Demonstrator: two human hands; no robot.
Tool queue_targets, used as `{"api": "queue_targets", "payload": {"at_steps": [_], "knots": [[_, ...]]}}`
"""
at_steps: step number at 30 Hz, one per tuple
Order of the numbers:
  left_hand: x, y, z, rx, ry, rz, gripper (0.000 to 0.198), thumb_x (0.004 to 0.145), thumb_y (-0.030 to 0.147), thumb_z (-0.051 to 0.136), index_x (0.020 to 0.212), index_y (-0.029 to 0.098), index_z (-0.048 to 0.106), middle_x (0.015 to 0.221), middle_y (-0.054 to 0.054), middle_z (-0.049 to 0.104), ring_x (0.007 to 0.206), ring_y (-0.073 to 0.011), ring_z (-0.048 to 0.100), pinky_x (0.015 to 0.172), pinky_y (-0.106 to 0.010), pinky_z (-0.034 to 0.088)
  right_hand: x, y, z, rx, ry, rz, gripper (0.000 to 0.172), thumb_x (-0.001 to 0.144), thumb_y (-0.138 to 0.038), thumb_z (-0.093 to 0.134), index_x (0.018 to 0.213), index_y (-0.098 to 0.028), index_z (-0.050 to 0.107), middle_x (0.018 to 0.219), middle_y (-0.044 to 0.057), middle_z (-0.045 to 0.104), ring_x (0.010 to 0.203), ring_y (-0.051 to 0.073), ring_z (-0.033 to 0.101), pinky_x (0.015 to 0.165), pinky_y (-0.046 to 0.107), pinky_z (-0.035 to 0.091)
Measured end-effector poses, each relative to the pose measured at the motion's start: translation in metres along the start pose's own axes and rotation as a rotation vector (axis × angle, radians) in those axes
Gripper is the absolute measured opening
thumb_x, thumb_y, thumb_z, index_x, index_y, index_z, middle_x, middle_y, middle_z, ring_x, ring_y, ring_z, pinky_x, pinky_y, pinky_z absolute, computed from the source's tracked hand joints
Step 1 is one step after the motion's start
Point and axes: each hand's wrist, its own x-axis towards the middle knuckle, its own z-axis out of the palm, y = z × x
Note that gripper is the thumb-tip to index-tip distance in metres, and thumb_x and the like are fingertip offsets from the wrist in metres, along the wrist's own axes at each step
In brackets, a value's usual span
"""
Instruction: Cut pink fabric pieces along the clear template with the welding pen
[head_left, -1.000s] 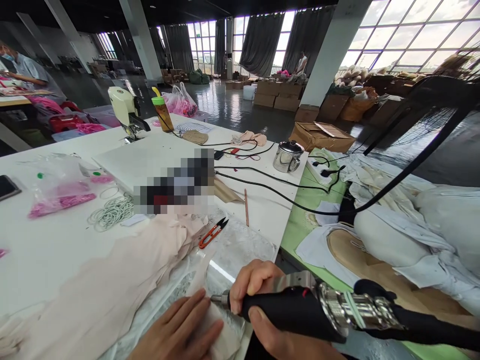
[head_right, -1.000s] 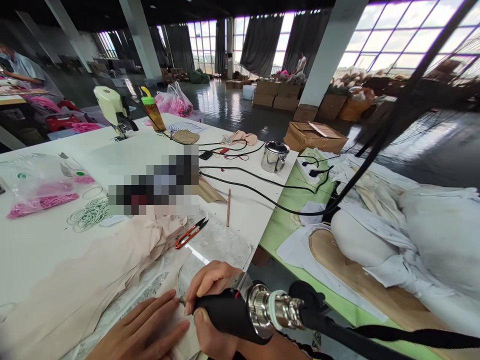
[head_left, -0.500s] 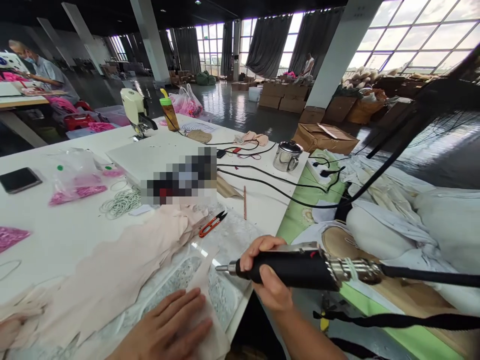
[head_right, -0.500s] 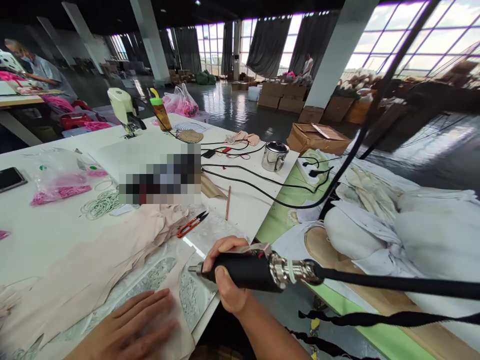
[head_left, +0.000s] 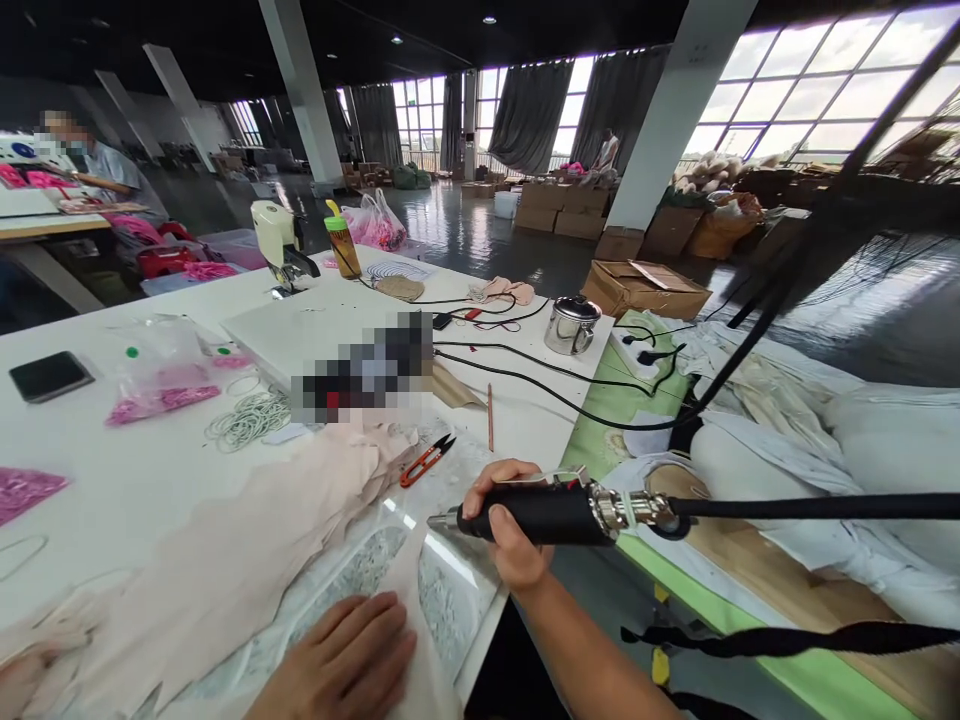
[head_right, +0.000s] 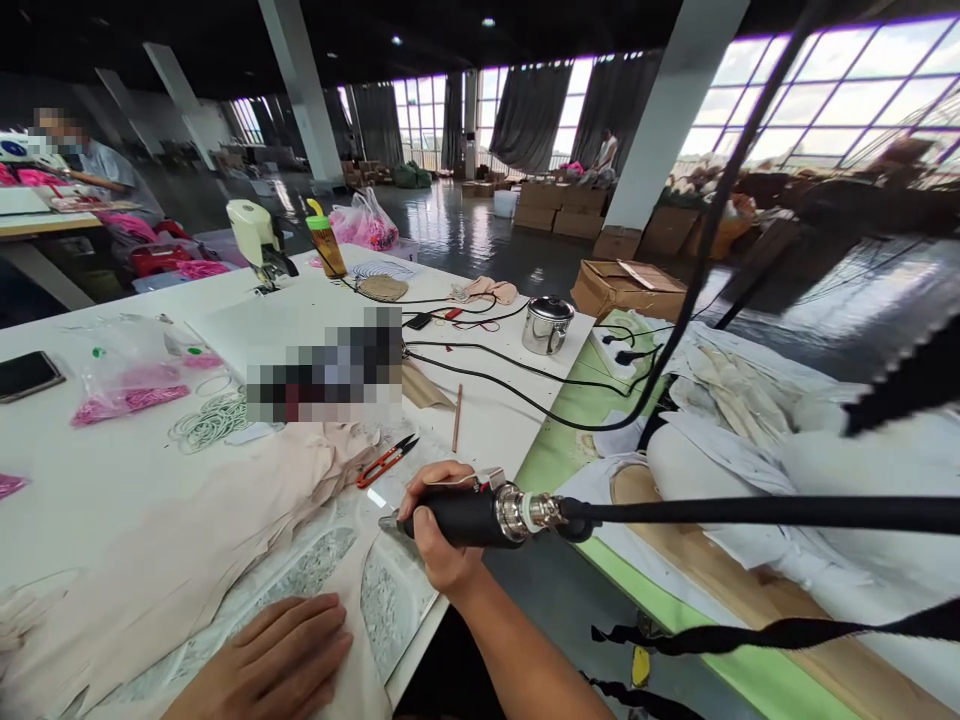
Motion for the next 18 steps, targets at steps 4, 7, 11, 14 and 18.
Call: {"api": "queue_targets", "payload": {"at_steps": [4, 7, 11, 14, 18], "knots": [[-0.002, -0.003, 0.004, -0.023, -0.019, 0.032, 0.025, 0.1, 0.013, 0.054, 0.12, 0.021, 0.067, 0.117, -0.006, 0.075, 0.12, -0.0226, 0.066, 0.112, -0.039, 0.048, 0.001, 0.0, 0.0, -0.028, -0.004, 0.01, 0.022, 0.086, -0.04, 0.071, 0.096, -0.026, 0.056, 0.084, -0.003, 0.063, 0.059, 0.012, 0.062, 0.059, 0.032, 0.054], [0.006, -0.003, -0.002, -0.087, 0.002, 0.002, 0.024, 0.099, 0.013, 0.054, 0.118, 0.023, 0.067, 0.115, -0.007, 0.075, 0.117, -0.023, 0.067, 0.109, -0.04, 0.05, 0.003, 0.001, 0.0, -0.037, -0.004, 0.005, 0.023, 0.085, -0.04, 0.071, 0.096, -0.026, 0.056, 0.084, -0.003, 0.062, 0.058, 0.013, 0.062, 0.058, 0.032, 0.054], [0.028, -0.003, -0.017, -0.182, 0.012, -0.091, 0.021, 0.105, 0.017, 0.044, 0.11, 0.022, 0.064, 0.109, -0.007, 0.072, 0.109, -0.0202, 0.067, 0.097, -0.034, 0.055, 0.003, 0.004, -0.001, -0.031, -0.003, -0.003, 0.022, 0.086, -0.04, 0.07, 0.097, -0.027, 0.056, 0.084, -0.003, 0.062, 0.058, 0.012, 0.061, 0.057, 0.031, 0.053], [0.042, -0.006, -0.019, -0.131, 0.015, -0.206, 0.019, 0.108, 0.026, 0.045, 0.098, 0.022, 0.061, 0.107, -0.007, 0.067, 0.097, -0.0194, 0.066, 0.086, -0.033, 0.054, 0.002, 0.005, -0.001, -0.032, 0.002, 0.007, 0.022, 0.086, -0.039, 0.07, 0.098, -0.027, 0.055, 0.085, -0.002, 0.062, 0.059, 0.013, 0.062, 0.058, 0.032, 0.054], [0.047, -0.01, -0.011, -0.06, 0.013, -0.244, 0.019, 0.106, 0.037, 0.05, 0.098, 0.021, 0.057, 0.114, -0.01, 0.065, 0.102, -0.0248, 0.063, 0.087, -0.04, 0.051, 0.003, 0.007, -0.003, -0.03, 0.0, 0.01, 0.023, 0.084, -0.039, 0.07, 0.097, -0.028, 0.054, 0.084, -0.003, 0.062, 0.057, 0.012, 0.062, 0.057, 0.031, 0.054]]}}
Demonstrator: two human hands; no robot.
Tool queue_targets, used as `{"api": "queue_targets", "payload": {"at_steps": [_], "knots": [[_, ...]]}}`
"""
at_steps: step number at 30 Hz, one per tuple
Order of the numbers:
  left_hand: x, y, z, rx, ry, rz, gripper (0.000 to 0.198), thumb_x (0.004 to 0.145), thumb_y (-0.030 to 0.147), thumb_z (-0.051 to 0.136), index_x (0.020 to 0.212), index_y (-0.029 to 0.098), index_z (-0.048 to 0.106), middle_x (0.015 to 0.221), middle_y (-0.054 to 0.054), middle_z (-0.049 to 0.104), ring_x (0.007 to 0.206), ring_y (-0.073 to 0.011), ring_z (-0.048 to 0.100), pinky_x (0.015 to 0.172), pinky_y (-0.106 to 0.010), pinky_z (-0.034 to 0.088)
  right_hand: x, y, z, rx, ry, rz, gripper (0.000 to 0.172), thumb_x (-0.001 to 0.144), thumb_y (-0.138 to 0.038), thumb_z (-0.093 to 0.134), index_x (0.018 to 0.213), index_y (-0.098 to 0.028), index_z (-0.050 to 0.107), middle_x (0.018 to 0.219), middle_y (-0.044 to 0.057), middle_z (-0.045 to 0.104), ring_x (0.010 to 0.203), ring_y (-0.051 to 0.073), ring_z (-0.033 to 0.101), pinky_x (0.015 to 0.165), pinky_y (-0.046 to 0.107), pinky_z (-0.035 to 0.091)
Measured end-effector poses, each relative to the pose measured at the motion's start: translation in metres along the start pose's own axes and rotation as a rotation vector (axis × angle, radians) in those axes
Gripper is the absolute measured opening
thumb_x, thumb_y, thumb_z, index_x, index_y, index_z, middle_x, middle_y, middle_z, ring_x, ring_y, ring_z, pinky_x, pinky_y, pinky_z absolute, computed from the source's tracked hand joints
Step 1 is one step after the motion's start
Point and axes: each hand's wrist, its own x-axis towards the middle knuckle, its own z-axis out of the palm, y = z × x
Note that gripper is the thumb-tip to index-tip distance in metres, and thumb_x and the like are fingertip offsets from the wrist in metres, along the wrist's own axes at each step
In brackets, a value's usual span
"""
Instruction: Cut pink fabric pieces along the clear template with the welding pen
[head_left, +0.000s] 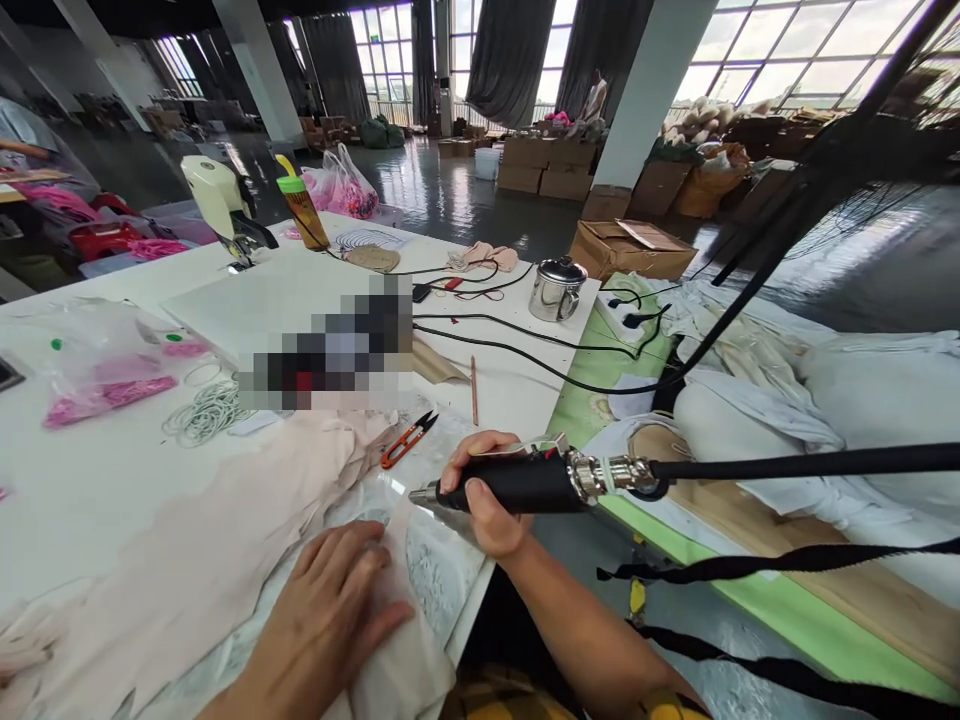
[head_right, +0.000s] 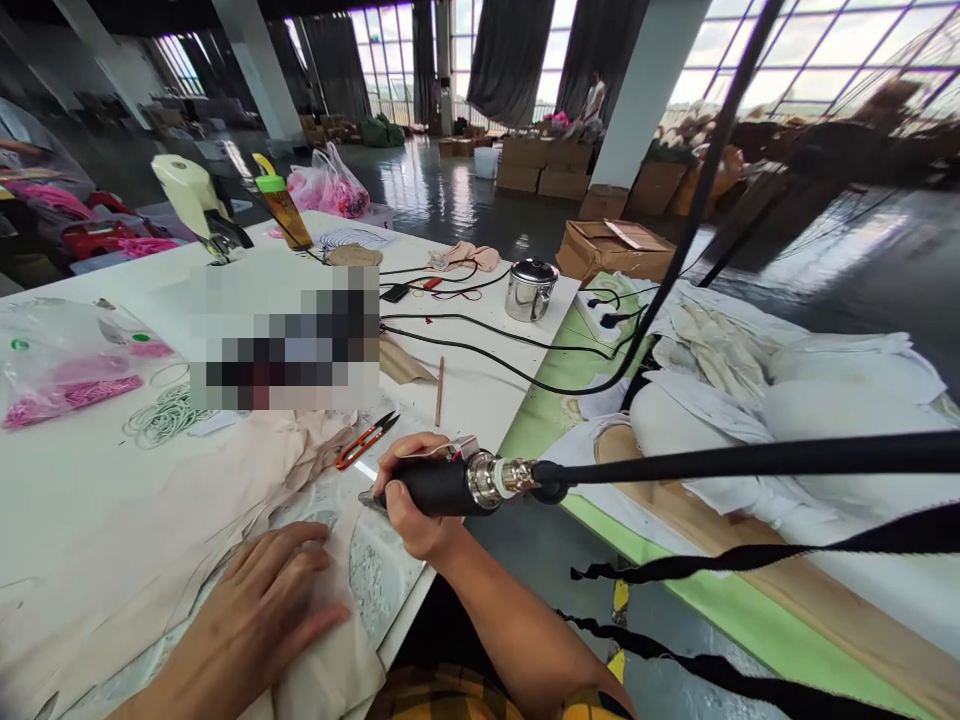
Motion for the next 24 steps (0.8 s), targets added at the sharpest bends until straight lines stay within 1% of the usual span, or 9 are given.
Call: {"api": "queue_targets", "payload": {"at_steps": [4, 8, 11, 14, 18, 20, 24], "knots": [[-0.003, -0.004, 0.006, 0.064, -0.005, 0.014, 0.028, 0.106, 0.045, 0.046, 0.105, 0.019, 0.058, 0.123, -0.013, 0.065, 0.113, -0.0281, 0.062, 0.093, -0.044, 0.048, 0.001, 0.002, -0.002, 0.015, -0.009, 0.002, 0.022, 0.086, -0.038, 0.069, 0.099, -0.029, 0.055, 0.085, -0.003, 0.063, 0.058, 0.012, 0.062, 0.056, 0.03, 0.054], [-0.005, -0.012, 0.008, 0.172, -0.039, 0.105, 0.036, 0.107, 0.046, 0.044, 0.123, 0.017, 0.058, 0.136, -0.014, 0.063, 0.126, -0.0289, 0.059, 0.107, -0.048, 0.04, 0.003, 0.002, -0.001, 0.019, -0.006, -0.004, 0.021, 0.087, -0.039, 0.068, 0.099, -0.028, 0.054, 0.084, -0.003, 0.062, 0.056, 0.011, 0.062, 0.057, 0.031, 0.055], [-0.005, -0.02, 0.011, 0.185, -0.052, 0.155, 0.042, 0.105, 0.05, 0.047, 0.129, 0.017, 0.057, 0.14, -0.013, 0.062, 0.132, -0.0291, 0.056, 0.109, -0.047, 0.04, 0.005, 0.0, 0.001, 0.012, -0.009, -0.01, 0.022, 0.086, -0.04, 0.068, 0.097, -0.028, 0.054, 0.082, -0.002, 0.062, 0.054, 0.012, 0.061, 0.055, 0.031, 0.056], [-0.004, -0.028, 0.014, 0.156, -0.088, 0.182, 0.044, 0.102, 0.053, 0.052, 0.13, 0.02, 0.058, 0.138, -0.011, 0.064, 0.133, -0.0279, 0.055, 0.111, -0.045, 0.039, 0.006, 0.0, 0.002, 0.009, -0.009, -0.02, 0.022, 0.085, -0.041, 0.068, 0.096, -0.028, 0.053, 0.08, -0.002, 0.061, 0.053, 0.012, 0.06, 0.053, 0.031, 0.056], [-0.005, -0.034, 0.017, 0.117, -0.117, 0.18, 0.047, 0.099, 0.058, 0.056, 0.127, 0.021, 0.06, 0.135, -0.01, 0.066, 0.132, -0.0285, 0.056, 0.111, -0.046, 0.038, 0.006, 0.003, 0.001, 0.018, -0.004, -0.023, 0.022, 0.086, -0.041, 0.068, 0.097, -0.029, 0.053, 0.08, -0.003, 0.061, 0.053, 0.012, 0.06, 0.054, 0.03, 0.055], [-0.006, -0.034, 0.018, 0.106, -0.119, 0.178, 0.046, 0.098, 0.06, 0.056, 0.123, 0.021, 0.062, 0.135, -0.011, 0.066, 0.132, -0.0293, 0.055, 0.111, -0.047, 0.038, 0.007, 0.004, 0.001, 0.027, -0.012, -0.024, 0.022, 0.087, -0.041, 0.067, 0.097, -0.028, 0.053, 0.081, -0.003, 0.061, 0.053, 0.011, 0.06, 0.054, 0.029, 0.055], [-0.004, -0.031, 0.016, 0.078, -0.123, 0.186, 0.039, 0.099, 0.059, 0.056, 0.109, 0.022, 0.064, 0.137, -0.013, 0.064, 0.136, -0.0302, 0.052, 0.113, -0.05, 0.036, 0.007, 0.007, 0.001, 0.056, -0.034, -0.033, 0.021, 0.087, -0.038, 0.068, 0.099, -0.027, 0.054, 0.083, -0.003, 0.061, 0.056, 0.01, 0.061, 0.057, 0.029, 0.056]]}}
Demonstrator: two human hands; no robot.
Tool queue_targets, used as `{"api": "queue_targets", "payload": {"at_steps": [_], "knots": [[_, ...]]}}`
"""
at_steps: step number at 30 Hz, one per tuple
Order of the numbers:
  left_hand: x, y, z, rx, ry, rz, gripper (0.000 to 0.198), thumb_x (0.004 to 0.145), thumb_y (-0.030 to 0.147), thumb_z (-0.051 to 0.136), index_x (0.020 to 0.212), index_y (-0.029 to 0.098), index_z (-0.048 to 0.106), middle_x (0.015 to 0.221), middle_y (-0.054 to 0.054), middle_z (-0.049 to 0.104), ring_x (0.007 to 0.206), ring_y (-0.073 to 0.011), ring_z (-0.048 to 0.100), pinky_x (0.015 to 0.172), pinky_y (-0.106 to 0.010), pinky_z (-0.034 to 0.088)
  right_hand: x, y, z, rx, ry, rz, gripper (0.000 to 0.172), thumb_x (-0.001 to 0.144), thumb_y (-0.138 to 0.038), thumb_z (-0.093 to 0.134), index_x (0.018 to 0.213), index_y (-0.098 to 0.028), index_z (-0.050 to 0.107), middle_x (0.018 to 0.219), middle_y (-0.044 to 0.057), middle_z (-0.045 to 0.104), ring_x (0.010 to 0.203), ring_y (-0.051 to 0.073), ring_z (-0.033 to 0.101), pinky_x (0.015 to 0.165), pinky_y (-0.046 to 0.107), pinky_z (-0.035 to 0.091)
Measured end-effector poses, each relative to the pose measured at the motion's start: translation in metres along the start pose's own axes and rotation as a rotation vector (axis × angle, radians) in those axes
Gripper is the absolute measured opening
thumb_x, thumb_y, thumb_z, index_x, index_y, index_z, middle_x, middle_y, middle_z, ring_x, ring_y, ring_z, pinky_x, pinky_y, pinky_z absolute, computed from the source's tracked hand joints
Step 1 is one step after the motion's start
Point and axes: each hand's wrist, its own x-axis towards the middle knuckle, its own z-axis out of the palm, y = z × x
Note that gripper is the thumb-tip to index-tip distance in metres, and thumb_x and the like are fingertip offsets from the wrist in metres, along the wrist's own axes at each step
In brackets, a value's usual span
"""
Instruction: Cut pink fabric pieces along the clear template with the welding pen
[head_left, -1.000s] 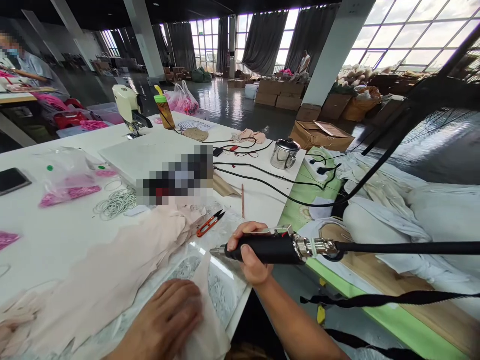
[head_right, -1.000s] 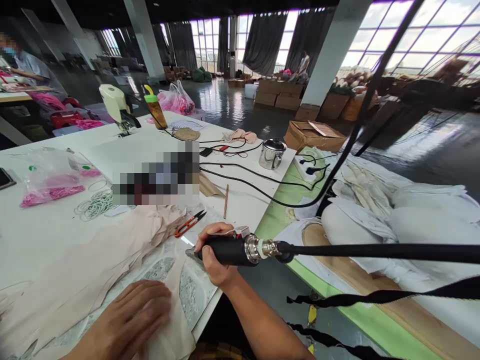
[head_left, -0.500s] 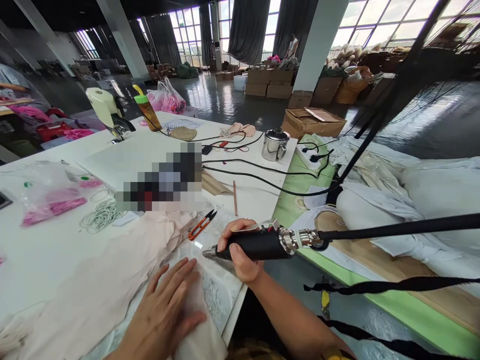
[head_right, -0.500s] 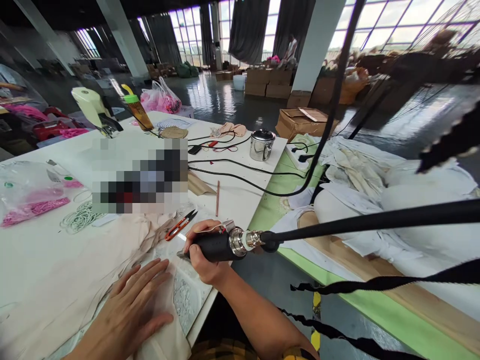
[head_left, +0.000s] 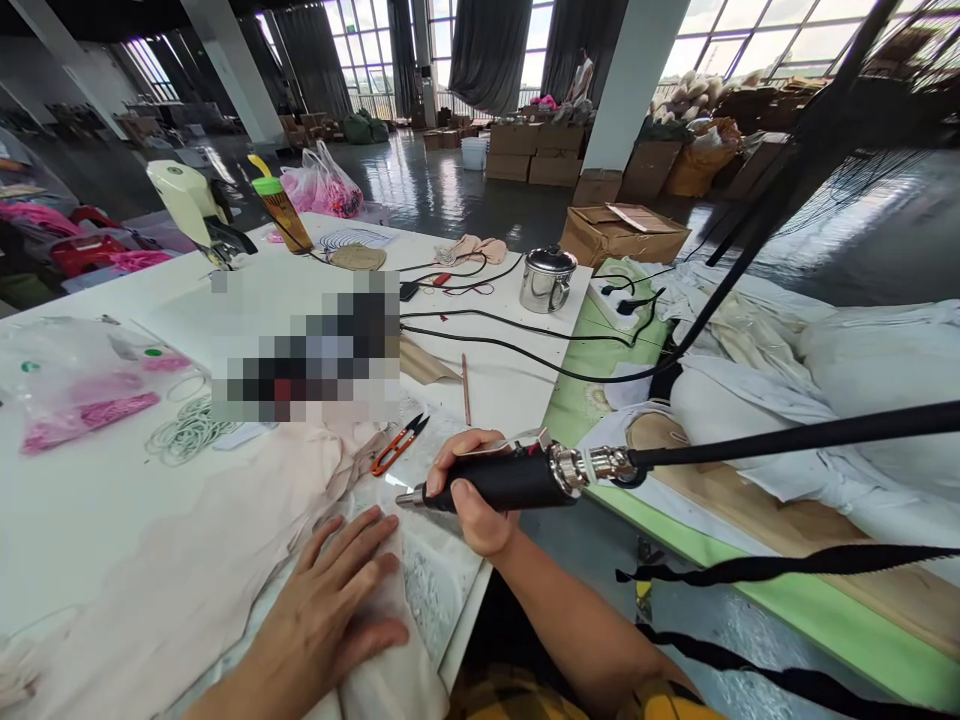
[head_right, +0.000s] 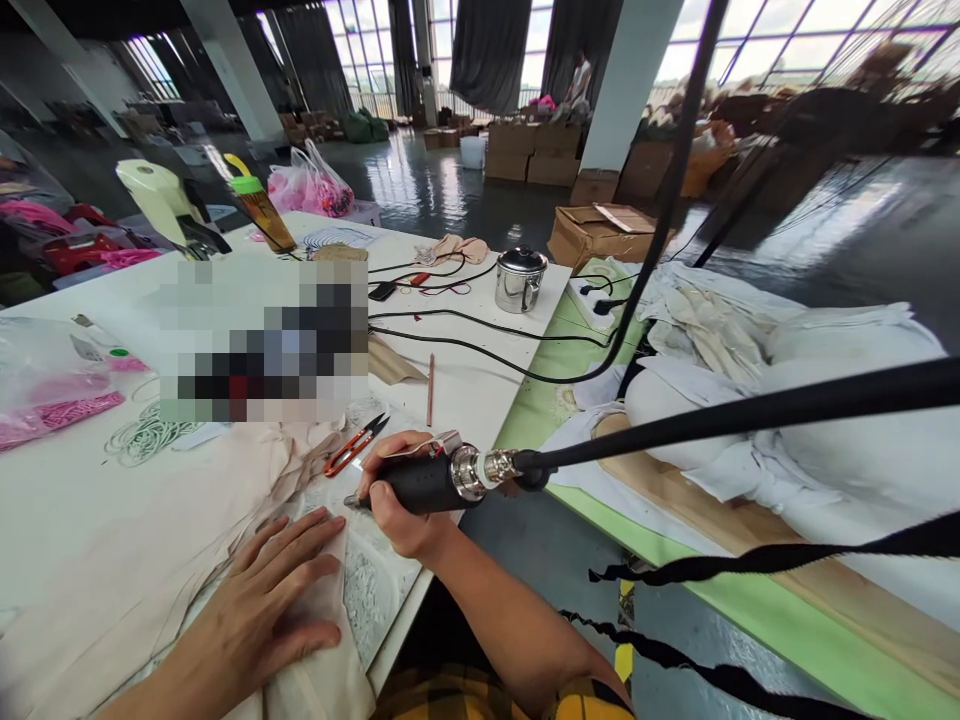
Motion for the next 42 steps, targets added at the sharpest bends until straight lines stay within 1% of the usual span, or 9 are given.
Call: {"api": "queue_targets", "payload": {"at_steps": [3, 5, 8, 12, 21, 27, 32, 37, 42], "knots": [[0.0028, 0.0017, -0.003, -0.024, 0.003, 0.011, 0.036, 0.102, 0.056, 0.051, 0.107, 0.022, 0.063, 0.142, -0.013, 0.06, 0.137, -0.0293, 0.051, 0.113, -0.05, 0.037, 0.0006, 0.0004, 0.0003, 0.019, -0.003, -0.01, 0.021, 0.088, -0.036, 0.068, 0.101, -0.028, 0.054, 0.084, -0.003, 0.061, 0.056, 0.01, 0.061, 0.056, 0.028, 0.056], [0.0043, 0.0021, -0.0047, -0.061, 0.01, 0.018, 0.034, 0.103, 0.053, 0.051, 0.107, 0.021, 0.062, 0.143, -0.014, 0.059, 0.138, -0.0285, 0.05, 0.111, -0.047, 0.041, 0.0014, -0.0004, 0.001, 0.021, -0.001, -0.013, 0.02, 0.088, -0.036, 0.069, 0.101, -0.029, 0.055, 0.084, -0.003, 0.061, 0.056, 0.01, 0.06, 0.055, 0.028, 0.055], [0.0053, 0.0019, -0.0059, -0.148, 0.03, 0.034, 0.028, 0.102, 0.047, 0.057, 0.105, 0.02, 0.062, 0.138, -0.014, 0.062, 0.137, -0.0279, 0.052, 0.109, -0.042, 0.047, 0.0031, -0.0019, 0.0026, 0.015, 0.003, -0.013, 0.019, 0.088, -0.037, 0.069, 0.098, -0.029, 0.056, 0.082, -0.003, 0.062, 0.054, 0.011, 0.059, 0.053, 0.028, 0.056], [0.0057, 0.0022, -0.0062, -0.171, 0.042, 0.06, 0.022, 0.104, 0.041, 0.056, 0.105, 0.02, 0.062, 0.13, -0.011, 0.067, 0.133, -0.0267, 0.056, 0.111, -0.043, 0.048, 0.0045, -0.0022, 0.0039, 0.015, 0.008, -0.018, 0.02, 0.087, -0.039, 0.069, 0.097, -0.029, 0.056, 0.081, -0.003, 0.062, 0.053, 0.011, 0.059, 0.054, 0.028, 0.056], [0.0055, 0.0013, -0.0038, -0.117, 0.032, 0.04, 0.032, 0.104, 0.05, 0.05, 0.105, 0.021, 0.061, 0.14, -0.015, 0.059, 0.139, -0.0287, 0.049, 0.11, -0.047, 0.046, 0.004, 0.0005, 0.0037, 0.032, 0.012, -0.024, 0.02, 0.087, -0.036, 0.07, 0.099, -0.027, 0.057, 0.082, -0.003, 0.062, 0.056, 0.01, 0.061, 0.055, 0.028, 0.057], [0.0017, 0.0006, -0.002, -0.107, 0.017, 0.046, 0.033, 0.104, 0.051, 0.049, 0.103, 0.021, 0.061, 0.144, -0.015, 0.056, 0.141, -0.0297, 0.046, 0.109, -0.048, 0.043, 0.0032, 0.0024, 0.003, 0.036, 0.015, -0.025, 0.021, 0.087, -0.036, 0.07, 0.1, -0.027, 0.057, 0.082, -0.003, 0.062, 0.057, 0.01, 0.062, 0.056, 0.027, 0.057], [-0.0002, -0.0006, -0.0036, -0.073, -0.016, 0.05, 0.024, 0.1, 0.046, 0.061, 0.105, 0.023, 0.064, 0.148, -0.014, 0.053, 0.143, -0.0319, 0.044, 0.111, -0.05, 0.042, 0.0037, 0.0024, 0.0037, 0.025, 0.021, -0.015, 0.021, 0.086, -0.038, 0.07, 0.098, -0.027, 0.057, 0.081, -0.003, 0.062, 0.056, 0.01, 0.061, 0.055, 0.027, 0.056], [-0.0002, -0.0012, -0.0041, -0.057, -0.025, 0.051, 0.03, 0.092, 0.05, 0.071, 0.103, 0.022, 0.067, 0.151, -0.016, 0.05, 0.141, -0.0367, 0.045, 0.108, -0.053, 0.045, 0.0036, 0.0023, 0.0042, 0.022, 0.025, 0.011, 0.022, 0.085, -0.039, 0.071, 0.097, -0.027, 0.057, 0.08, -0.003, 0.062, 0.055, 0.011, 0.061, 0.053, 0.027, 0.055], [0.0002, 0.0018, -0.0036, -0.057, -0.022, 0.025, 0.033, 0.088, 0.052, 0.075, 0.103, 0.024, 0.067, 0.15, -0.014, 0.051, 0.143, -0.0351, 0.043, 0.112, -0.052, 0.042, 0.0035, 0.0, 0.0047, 0.041, 0.041, 0.044, 0.021, 0.084, -0.038, 0.072, 0.096, -0.027, 0.058, 0.079, -0.003, 0.063, 0.055, 0.011, 0.061, 0.055, 0.028, 0.055]]}}
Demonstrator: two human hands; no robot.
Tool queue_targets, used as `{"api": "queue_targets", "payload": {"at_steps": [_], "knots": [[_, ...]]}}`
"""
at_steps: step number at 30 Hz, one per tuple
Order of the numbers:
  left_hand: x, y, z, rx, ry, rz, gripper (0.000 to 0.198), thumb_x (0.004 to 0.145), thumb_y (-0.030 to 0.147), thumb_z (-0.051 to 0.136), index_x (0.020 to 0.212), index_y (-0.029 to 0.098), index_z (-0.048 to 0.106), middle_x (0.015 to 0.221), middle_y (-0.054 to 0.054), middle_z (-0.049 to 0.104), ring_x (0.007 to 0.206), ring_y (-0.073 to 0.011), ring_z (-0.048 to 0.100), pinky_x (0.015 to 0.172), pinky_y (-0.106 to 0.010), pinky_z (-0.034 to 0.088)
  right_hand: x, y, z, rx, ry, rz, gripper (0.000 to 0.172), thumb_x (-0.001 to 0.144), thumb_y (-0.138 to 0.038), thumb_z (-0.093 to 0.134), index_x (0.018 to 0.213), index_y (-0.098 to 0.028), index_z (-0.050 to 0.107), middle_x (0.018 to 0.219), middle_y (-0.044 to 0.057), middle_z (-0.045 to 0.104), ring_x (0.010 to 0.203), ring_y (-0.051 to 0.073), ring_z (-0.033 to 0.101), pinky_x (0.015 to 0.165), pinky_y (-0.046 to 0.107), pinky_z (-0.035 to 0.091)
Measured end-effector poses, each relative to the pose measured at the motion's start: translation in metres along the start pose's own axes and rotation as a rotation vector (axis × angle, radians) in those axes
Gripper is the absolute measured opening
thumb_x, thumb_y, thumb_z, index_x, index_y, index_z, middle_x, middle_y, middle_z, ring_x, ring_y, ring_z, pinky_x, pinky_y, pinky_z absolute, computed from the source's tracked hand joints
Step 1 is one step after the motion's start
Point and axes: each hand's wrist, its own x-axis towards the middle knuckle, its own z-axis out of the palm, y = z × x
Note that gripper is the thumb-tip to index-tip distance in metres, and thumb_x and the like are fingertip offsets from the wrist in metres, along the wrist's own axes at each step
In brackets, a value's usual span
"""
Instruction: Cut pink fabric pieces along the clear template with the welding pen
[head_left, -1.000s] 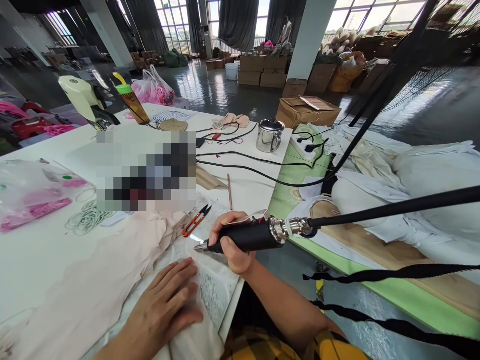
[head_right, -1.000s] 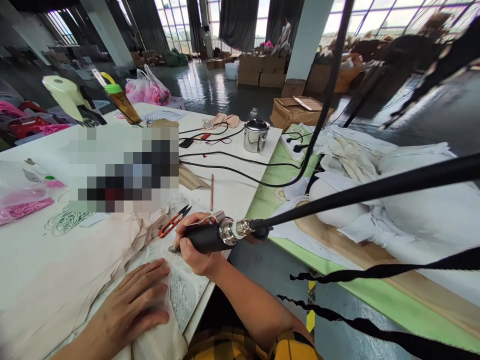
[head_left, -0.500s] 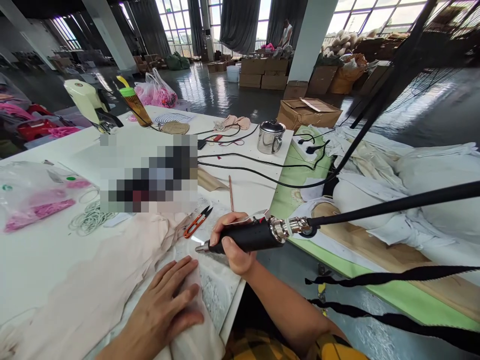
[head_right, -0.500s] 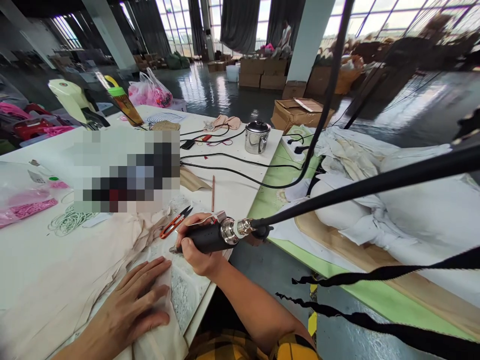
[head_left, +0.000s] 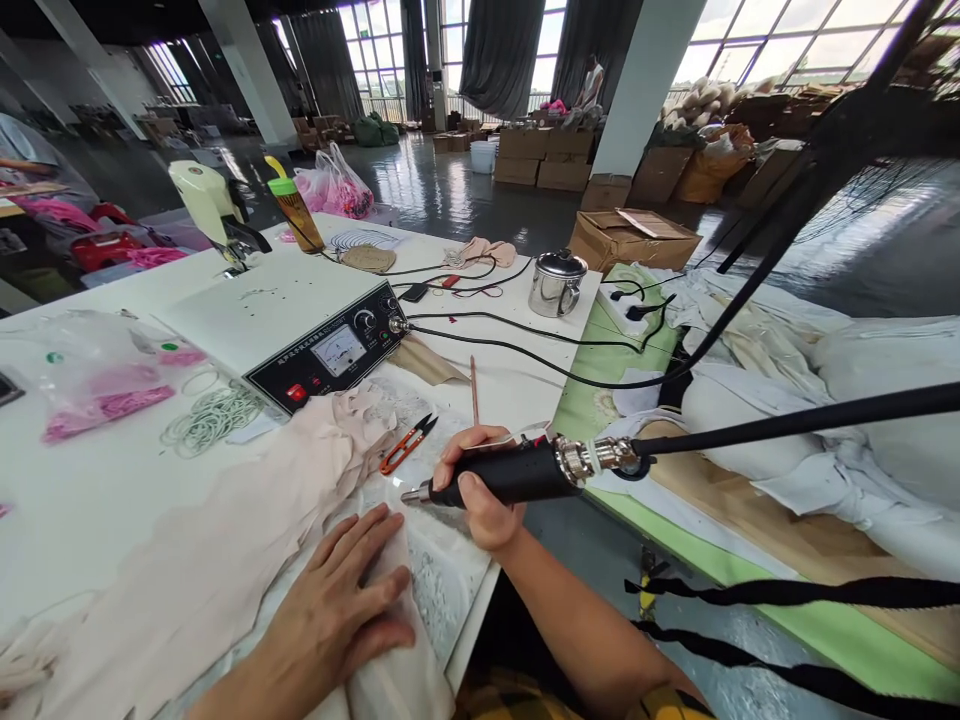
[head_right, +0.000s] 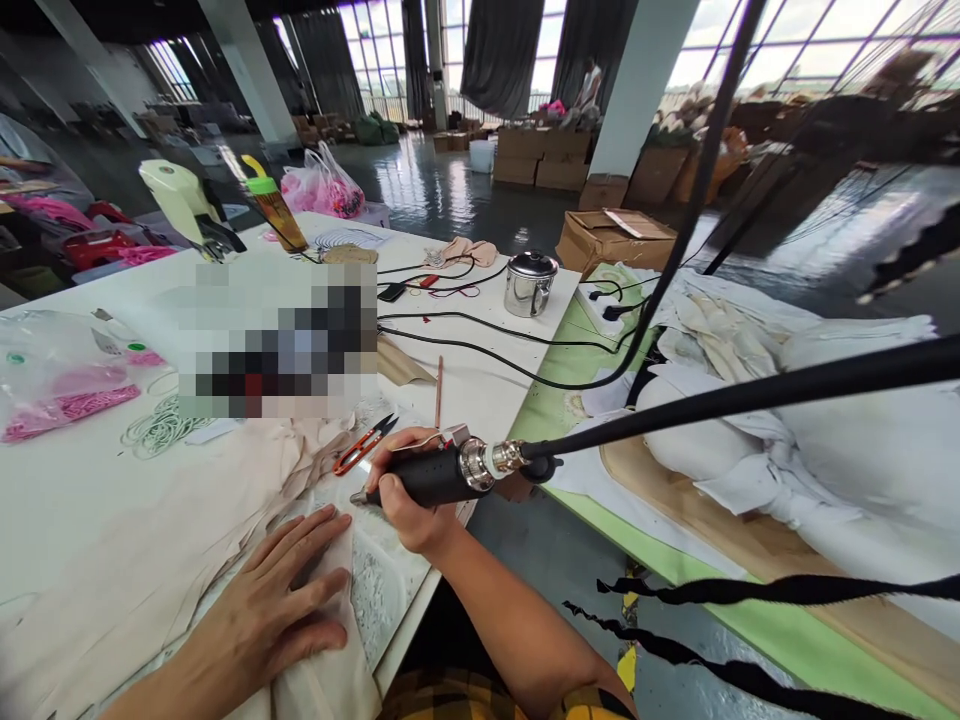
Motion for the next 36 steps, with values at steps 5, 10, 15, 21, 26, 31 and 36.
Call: {"api": "queue_targets", "payload": {"at_steps": [5, 10, 15, 21, 26, 31, 36], "knots": [[-0.001, 0.004, 0.001, -0.008, 0.014, -0.051, 0.034, 0.087, 0.056, 0.074, 0.102, 0.026, 0.069, 0.15, -0.01, 0.053, 0.143, -0.0339, 0.043, 0.114, -0.05, 0.039, -0.002, -0.015, 0.0, 0.044, 0.007, 0.049, 0.021, 0.083, -0.037, 0.073, 0.095, -0.025, 0.06, 0.082, -0.002, 0.062, 0.055, 0.011, 0.061, 0.053, 0.027, 0.053], [-0.003, 0.006, 0.007, -0.024, 0.036, -0.078, 0.036, 0.086, 0.058, 0.075, 0.102, 0.027, 0.069, 0.149, -0.009, 0.054, 0.142, -0.0334, 0.043, 0.115, -0.05, 0.036, -0.006, -0.03, 0.0, 0.072, -0.037, 0.118, 0.023, 0.081, -0.038, 0.074, 0.092, -0.024, 0.06, 0.078, -0.002, 0.063, 0.052, 0.011, 0.059, 0.05, 0.027, 0.052], [-0.004, 0.006, 0.014, -0.027, 0.084, -0.072, 0.036, 0.085, 0.057, 0.077, 0.099, 0.026, 0.068, 0.148, -0.01, 0.055, 0.142, -0.0337, 0.043, 0.114, -0.05, 0.036, -0.009, -0.031, 0.002, 0.068, -0.066, 0.151, 0.021, 0.082, -0.036, 0.075, 0.091, -0.024, 0.06, 0.079, -0.002, 0.063, 0.053, 0.01, 0.061, 0.05, 0.026, 0.053], [-0.003, 0.007, 0.012, -0.038, 0.079, -0.078, 0.034, 0.086, 0.056, 0.076, 0.101, 0.026, 0.069, 0.147, -0.01, 0.055, 0.142, -0.0347, 0.043, 0.112, -0.052, 0.038, -0.011, -0.026, 0.001, 0.049, -0.063, 0.156, 0.022, 0.082, -0.038, 0.074, 0.092, -0.025, 0.06, 0.079, -0.002, 0.062, 0.053, 0.011, 0.06, 0.05, 0.027, 0.053], [-0.003, 0.007, 0.006, -0.044, 0.035, -0.078, 0.035, 0.085, 0.054, 0.078, 0.104, 0.027, 0.07, 0.149, -0.01, 0.053, 0.142, -0.0352, 0.043, 0.113, -0.052, 0.04, -0.011, -0.026, 0.001, 0.026, -0.083, 0.149, 0.021, 0.083, -0.038, 0.073, 0.091, -0.026, 0.059, 0.079, -0.002, 0.063, 0.053, 0.012, 0.06, 0.05, 0.028, 0.053], [-0.004, 0.005, 0.006, -0.028, 0.007, -0.059, 0.037, 0.081, 0.049, 0.084, 0.105, 0.025, 0.069, 0.152, -0.011, 0.051, 0.144, -0.0372, 0.04, 0.111, -0.054, 0.042, -0.007, -0.026, 0.004, 0.016, -0.127, 0.135, 0.019, 0.085, -0.035, 0.073, 0.089, -0.025, 0.057, 0.079, -0.002, 0.065, 0.052, 0.011, 0.061, 0.053, 0.029, 0.054], [-0.004, 0.002, 0.003, -0.02, -0.002, -0.031, 0.035, 0.084, 0.048, 0.081, 0.104, 0.023, 0.067, 0.154, -0.013, 0.048, 0.145, -0.0373, 0.039, 0.108, -0.052, 0.046, -0.007, -0.026, 0.004, 0.036, -0.153, 0.118, 0.02, 0.086, -0.038, 0.071, 0.091, -0.026, 0.056, 0.078, -0.002, 0.063, 0.05, 0.01, 0.059, 0.05, 0.027, 0.053]]}}
